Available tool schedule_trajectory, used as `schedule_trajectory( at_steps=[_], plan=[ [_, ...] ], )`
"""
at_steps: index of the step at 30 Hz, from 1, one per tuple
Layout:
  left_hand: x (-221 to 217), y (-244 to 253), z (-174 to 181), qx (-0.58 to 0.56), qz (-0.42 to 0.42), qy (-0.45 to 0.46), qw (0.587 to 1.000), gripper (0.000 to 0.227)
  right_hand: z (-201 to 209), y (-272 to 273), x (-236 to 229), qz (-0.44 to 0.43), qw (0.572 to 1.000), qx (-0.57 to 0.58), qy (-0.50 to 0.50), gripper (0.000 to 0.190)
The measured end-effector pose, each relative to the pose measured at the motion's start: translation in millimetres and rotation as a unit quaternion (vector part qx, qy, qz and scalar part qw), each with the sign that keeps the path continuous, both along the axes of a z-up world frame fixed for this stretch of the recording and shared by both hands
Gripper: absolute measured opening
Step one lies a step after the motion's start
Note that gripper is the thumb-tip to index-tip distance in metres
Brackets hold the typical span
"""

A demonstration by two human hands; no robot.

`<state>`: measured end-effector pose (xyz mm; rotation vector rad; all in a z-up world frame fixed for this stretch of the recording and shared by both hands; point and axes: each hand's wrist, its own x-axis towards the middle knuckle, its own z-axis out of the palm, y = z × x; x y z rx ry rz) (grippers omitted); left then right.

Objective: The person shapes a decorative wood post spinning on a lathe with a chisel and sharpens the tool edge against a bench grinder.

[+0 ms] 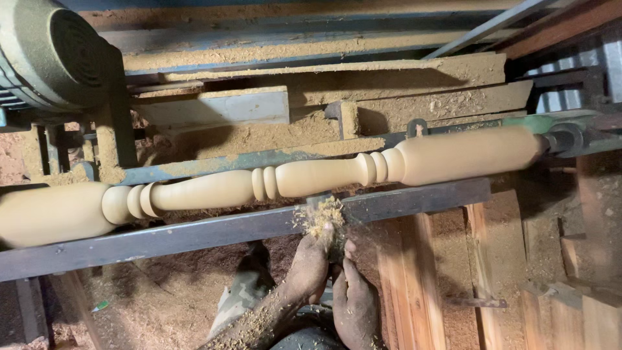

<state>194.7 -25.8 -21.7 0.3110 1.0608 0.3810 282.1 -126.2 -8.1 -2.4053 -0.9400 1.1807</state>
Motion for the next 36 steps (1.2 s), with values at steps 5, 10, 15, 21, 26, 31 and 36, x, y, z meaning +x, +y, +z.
schedule_trajectory(
  at_steps=[5,10,15,21,26,31,36],
  plan=[
    [9,-1,1,-0.045,0.059,0.003,0.997,0.039,4,5,5,-0.002,1.0,0.006,0.012,0.045],
    [13,-2,0,-0.04,0.063,0.012,0.997,0.041,9,9,10,-0.002,0.996,-0.089,0.03,0.049],
    [19,-6,-6,-0.039,0.099,0.005,0.994,0.037,-6,-2,15,0.016,1.0,0.023,0.003,0.045],
    [24,-5,-1,-0.034,0.099,0.009,0.994,0.035,-14,-7,19,0.012,1.0,0.002,0.001,0.047],
    [24,10,26,-0.012,-0.007,0.105,0.994,0.03,0,4,24,0.002,0.994,-0.107,0.022,0.052],
    [31,10,24,-0.029,0.015,0.053,0.998,0.028,4,8,31,-0.003,0.997,-0.068,0.038,0.055],
    [41,0,3,-0.052,0.101,0.004,0.993,0.026,-1,3,36,0.01,0.999,-0.039,0.017,0.048]
  ],
)
